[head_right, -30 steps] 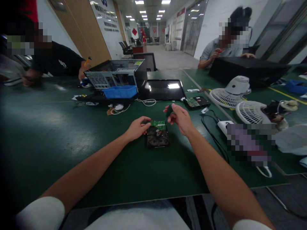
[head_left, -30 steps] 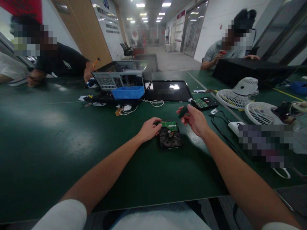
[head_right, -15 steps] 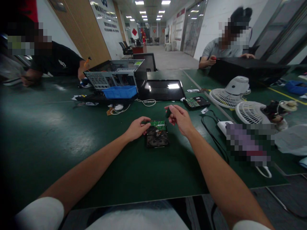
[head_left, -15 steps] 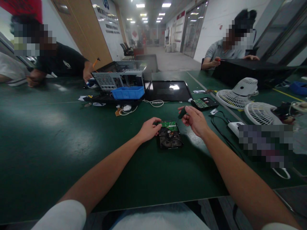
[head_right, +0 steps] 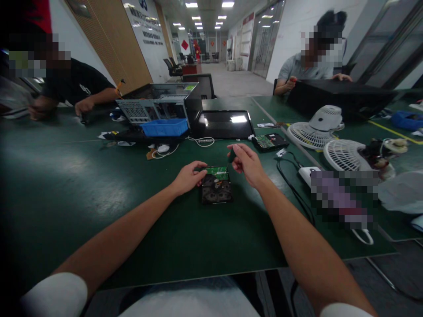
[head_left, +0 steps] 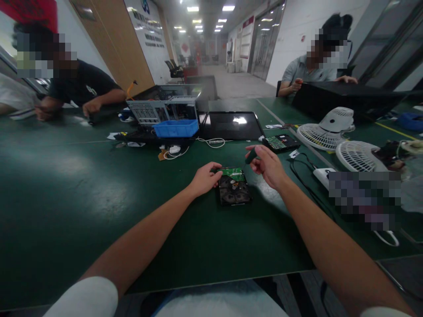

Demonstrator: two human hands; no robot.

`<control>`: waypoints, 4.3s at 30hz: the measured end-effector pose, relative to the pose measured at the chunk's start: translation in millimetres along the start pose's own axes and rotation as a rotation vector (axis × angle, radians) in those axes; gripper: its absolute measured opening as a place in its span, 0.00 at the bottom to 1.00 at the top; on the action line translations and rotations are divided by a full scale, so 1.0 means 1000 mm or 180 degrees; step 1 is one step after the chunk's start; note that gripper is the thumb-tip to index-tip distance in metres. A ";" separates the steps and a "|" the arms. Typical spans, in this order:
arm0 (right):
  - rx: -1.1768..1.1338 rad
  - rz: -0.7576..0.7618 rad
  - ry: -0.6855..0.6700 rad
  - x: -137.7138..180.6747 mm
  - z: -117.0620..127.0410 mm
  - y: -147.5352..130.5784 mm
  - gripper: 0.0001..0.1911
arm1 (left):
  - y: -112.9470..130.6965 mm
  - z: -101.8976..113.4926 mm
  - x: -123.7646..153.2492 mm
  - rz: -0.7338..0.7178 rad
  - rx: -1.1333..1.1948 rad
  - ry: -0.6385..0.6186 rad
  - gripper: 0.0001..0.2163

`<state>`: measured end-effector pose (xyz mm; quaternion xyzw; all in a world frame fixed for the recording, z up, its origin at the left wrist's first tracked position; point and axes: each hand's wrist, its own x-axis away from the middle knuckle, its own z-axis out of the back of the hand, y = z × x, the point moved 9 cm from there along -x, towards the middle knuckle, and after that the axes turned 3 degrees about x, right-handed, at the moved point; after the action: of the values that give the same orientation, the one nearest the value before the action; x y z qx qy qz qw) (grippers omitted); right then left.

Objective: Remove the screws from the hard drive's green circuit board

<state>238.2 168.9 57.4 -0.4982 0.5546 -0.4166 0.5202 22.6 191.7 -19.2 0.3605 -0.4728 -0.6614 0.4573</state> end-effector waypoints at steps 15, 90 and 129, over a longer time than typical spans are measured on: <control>-0.0076 -0.0037 -0.0014 -0.001 0.001 0.003 0.21 | 0.005 0.000 0.003 0.0008 -0.0032 -0.0032 0.15; -0.0082 0.0056 0.0084 -0.002 0.005 0.002 0.19 | 0.007 0.000 0.003 0.0021 -0.0035 -0.0003 0.14; 0.0004 0.0071 -0.0027 0.000 0.001 -0.001 0.21 | 0.004 0.001 0.003 -0.0063 -0.0101 -0.0028 0.15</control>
<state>239.4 168.7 58.2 -0.4934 0.5577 -0.4090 0.5275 22.0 189.0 -15.2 0.3550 -0.4607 -0.6748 0.4542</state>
